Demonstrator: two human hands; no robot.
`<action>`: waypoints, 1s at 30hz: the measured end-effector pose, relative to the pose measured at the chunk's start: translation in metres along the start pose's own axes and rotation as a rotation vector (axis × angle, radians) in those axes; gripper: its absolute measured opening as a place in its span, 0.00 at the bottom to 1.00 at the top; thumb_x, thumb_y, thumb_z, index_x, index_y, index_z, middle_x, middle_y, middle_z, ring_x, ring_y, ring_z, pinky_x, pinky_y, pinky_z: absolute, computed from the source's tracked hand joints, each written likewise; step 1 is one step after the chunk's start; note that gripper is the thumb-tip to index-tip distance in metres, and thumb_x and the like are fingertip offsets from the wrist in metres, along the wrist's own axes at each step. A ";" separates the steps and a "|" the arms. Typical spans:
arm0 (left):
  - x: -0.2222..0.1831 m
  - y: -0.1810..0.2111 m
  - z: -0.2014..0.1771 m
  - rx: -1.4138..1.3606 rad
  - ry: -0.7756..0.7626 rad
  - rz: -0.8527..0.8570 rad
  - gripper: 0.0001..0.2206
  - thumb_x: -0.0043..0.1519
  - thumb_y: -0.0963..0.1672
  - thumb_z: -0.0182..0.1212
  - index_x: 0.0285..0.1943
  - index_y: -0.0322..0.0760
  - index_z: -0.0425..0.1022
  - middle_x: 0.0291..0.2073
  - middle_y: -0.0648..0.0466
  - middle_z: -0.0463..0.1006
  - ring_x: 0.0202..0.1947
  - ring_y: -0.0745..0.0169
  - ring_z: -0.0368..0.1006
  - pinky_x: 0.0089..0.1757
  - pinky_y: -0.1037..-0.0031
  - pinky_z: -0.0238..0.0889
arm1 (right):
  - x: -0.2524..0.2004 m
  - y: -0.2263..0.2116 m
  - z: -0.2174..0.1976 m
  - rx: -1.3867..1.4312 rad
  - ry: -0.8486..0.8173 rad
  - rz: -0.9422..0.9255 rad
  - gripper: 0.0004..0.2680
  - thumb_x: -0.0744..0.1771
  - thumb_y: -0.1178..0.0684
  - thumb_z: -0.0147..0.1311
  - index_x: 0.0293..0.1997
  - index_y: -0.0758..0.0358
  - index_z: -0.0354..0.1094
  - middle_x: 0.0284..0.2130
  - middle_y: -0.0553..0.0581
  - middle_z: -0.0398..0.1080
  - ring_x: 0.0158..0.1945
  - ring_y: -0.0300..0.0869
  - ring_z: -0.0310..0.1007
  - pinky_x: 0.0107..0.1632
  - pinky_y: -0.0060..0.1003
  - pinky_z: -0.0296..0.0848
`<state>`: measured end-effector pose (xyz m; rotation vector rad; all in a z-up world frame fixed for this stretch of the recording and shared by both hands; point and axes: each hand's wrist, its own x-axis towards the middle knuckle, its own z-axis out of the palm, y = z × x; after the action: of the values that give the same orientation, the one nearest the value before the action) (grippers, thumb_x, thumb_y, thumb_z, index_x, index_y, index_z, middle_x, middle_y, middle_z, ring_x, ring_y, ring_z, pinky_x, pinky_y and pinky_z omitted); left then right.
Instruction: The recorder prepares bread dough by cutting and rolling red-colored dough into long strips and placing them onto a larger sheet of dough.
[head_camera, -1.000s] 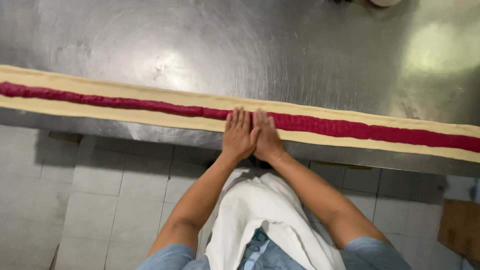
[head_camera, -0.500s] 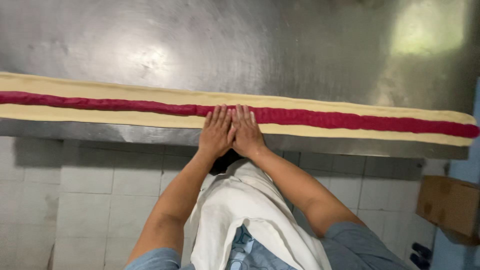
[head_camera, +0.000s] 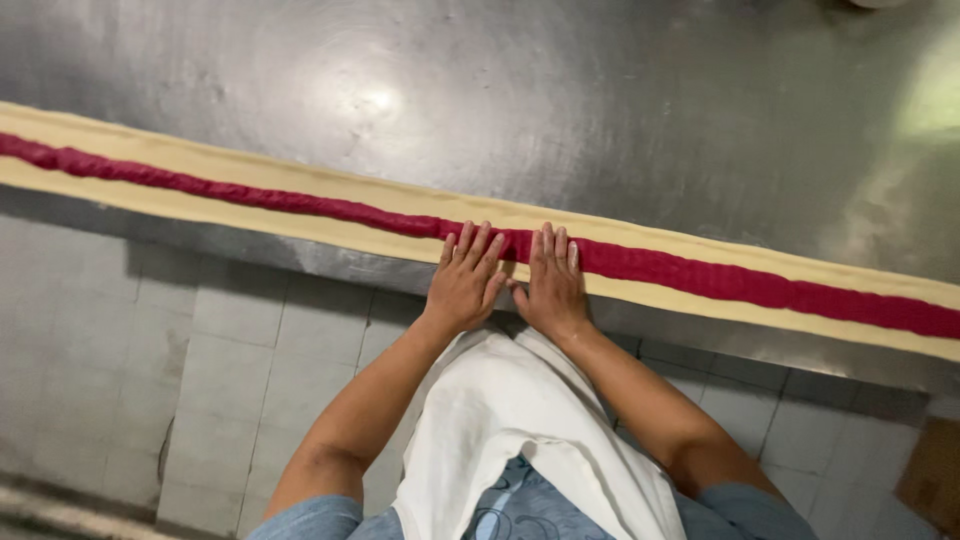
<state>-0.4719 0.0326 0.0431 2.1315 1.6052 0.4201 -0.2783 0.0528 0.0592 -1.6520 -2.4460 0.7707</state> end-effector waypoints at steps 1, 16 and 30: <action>-0.003 -0.005 -0.002 0.028 0.050 -0.008 0.27 0.71 0.51 0.45 0.77 0.34 0.59 0.77 0.40 0.55 0.78 0.39 0.46 0.72 0.50 0.35 | 0.000 -0.004 0.005 0.007 0.070 -0.037 0.33 0.64 0.46 0.54 0.74 0.76 0.43 0.73 0.76 0.44 0.77 0.66 0.36 0.73 0.62 0.40; -0.008 -0.072 -0.009 0.091 0.057 0.053 0.29 0.71 0.51 0.44 0.73 0.23 0.61 0.73 0.35 0.59 0.76 0.39 0.50 0.70 0.54 0.36 | 0.041 -0.062 0.062 0.026 0.164 -0.098 0.26 0.69 0.51 0.46 0.75 0.78 0.45 0.74 0.77 0.46 0.78 0.66 0.41 0.75 0.63 0.44; -0.031 -0.130 -0.035 0.083 0.093 0.195 0.29 0.70 0.51 0.43 0.74 0.25 0.62 0.73 0.36 0.60 0.76 0.39 0.52 0.70 0.53 0.37 | 0.066 -0.128 0.091 -0.046 0.077 0.034 0.27 0.67 0.51 0.47 0.74 0.77 0.43 0.73 0.76 0.44 0.77 0.65 0.38 0.74 0.59 0.41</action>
<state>-0.6048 0.0381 0.0071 2.3737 1.4925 0.5297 -0.4449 0.0419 0.0255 -1.7093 -2.4067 0.6471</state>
